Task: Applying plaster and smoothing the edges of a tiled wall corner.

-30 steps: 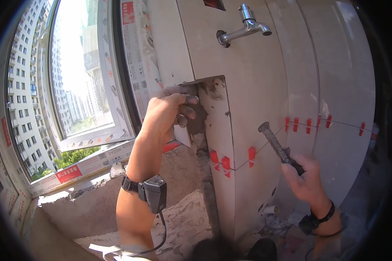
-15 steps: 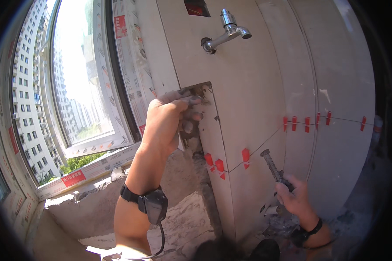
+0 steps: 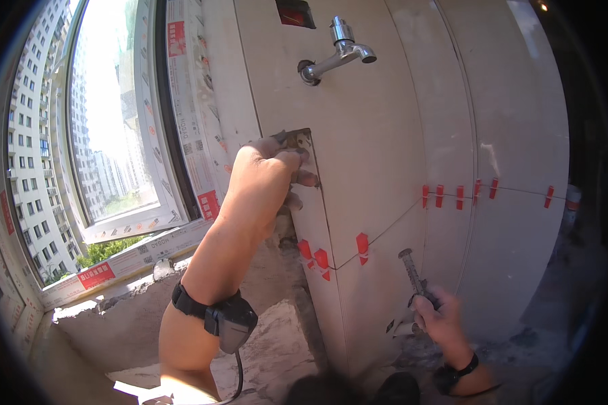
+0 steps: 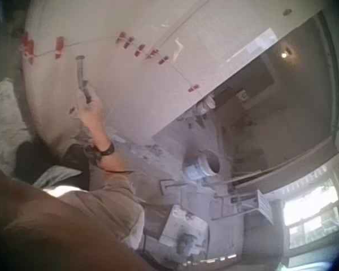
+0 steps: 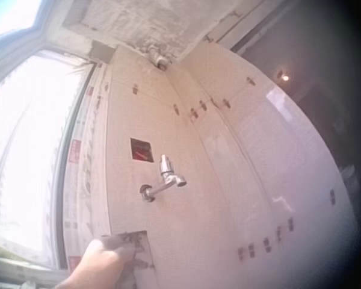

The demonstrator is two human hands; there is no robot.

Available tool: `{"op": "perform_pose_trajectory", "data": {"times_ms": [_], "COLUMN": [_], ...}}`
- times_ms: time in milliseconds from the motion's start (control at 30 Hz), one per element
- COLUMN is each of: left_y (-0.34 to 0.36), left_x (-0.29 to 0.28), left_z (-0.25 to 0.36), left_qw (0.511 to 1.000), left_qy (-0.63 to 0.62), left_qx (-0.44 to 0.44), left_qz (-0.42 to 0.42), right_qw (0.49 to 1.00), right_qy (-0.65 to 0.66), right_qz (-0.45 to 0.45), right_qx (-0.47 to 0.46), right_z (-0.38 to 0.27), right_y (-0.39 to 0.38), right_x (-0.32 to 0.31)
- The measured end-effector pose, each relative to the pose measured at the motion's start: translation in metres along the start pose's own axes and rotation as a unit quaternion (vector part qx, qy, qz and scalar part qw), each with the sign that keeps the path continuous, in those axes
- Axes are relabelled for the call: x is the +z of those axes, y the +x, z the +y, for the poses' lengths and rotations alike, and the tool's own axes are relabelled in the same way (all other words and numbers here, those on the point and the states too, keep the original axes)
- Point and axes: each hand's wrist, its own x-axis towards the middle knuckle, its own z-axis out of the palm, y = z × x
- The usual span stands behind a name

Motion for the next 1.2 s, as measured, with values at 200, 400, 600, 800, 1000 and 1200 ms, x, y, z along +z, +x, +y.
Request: {"op": "perform_pose_trajectory", "data": {"times_ms": [200, 400, 600, 800, 1000, 1200], "left_y": [0.009, 0.016, 0.011, -0.014, -0.035, -0.050], "left_x": [0.012, 0.016, 0.009, 0.004, -0.060, -0.152], "left_z": [-0.001, -0.025, -0.059, -0.077, -0.070, -0.004], "left_qw": [0.999, 0.994, 0.966, 0.962, 0.962, 0.603], "left_qy": [-0.031, -0.104, -0.249, -0.250, 0.107, 0.689], "left_qx": [-0.028, -0.006, 0.011, 0.004, 0.247, 0.328], "left_qz": [-0.015, -0.028, -0.067, -0.110, 0.043, 0.234], "right_qw": [0.999, 0.994, 0.992, 0.993, 0.993, 0.989], "right_qy": [0.037, 0.096, 0.090, 0.085, 0.076, 0.120], "right_qz": [0.007, 0.039, 0.070, 0.057, 0.050, 0.038], "right_qx": [0.018, 0.037, 0.053, 0.064, 0.079, 0.072], "right_z": [0.016, 0.027, 0.033, 0.036, 0.050, 0.063], "right_y": [-0.005, -0.015, -0.019, -0.018, -0.016, -0.016], "right_x": [0.001, -0.006, -0.005, 0.003, 0.005, 0.025]}}
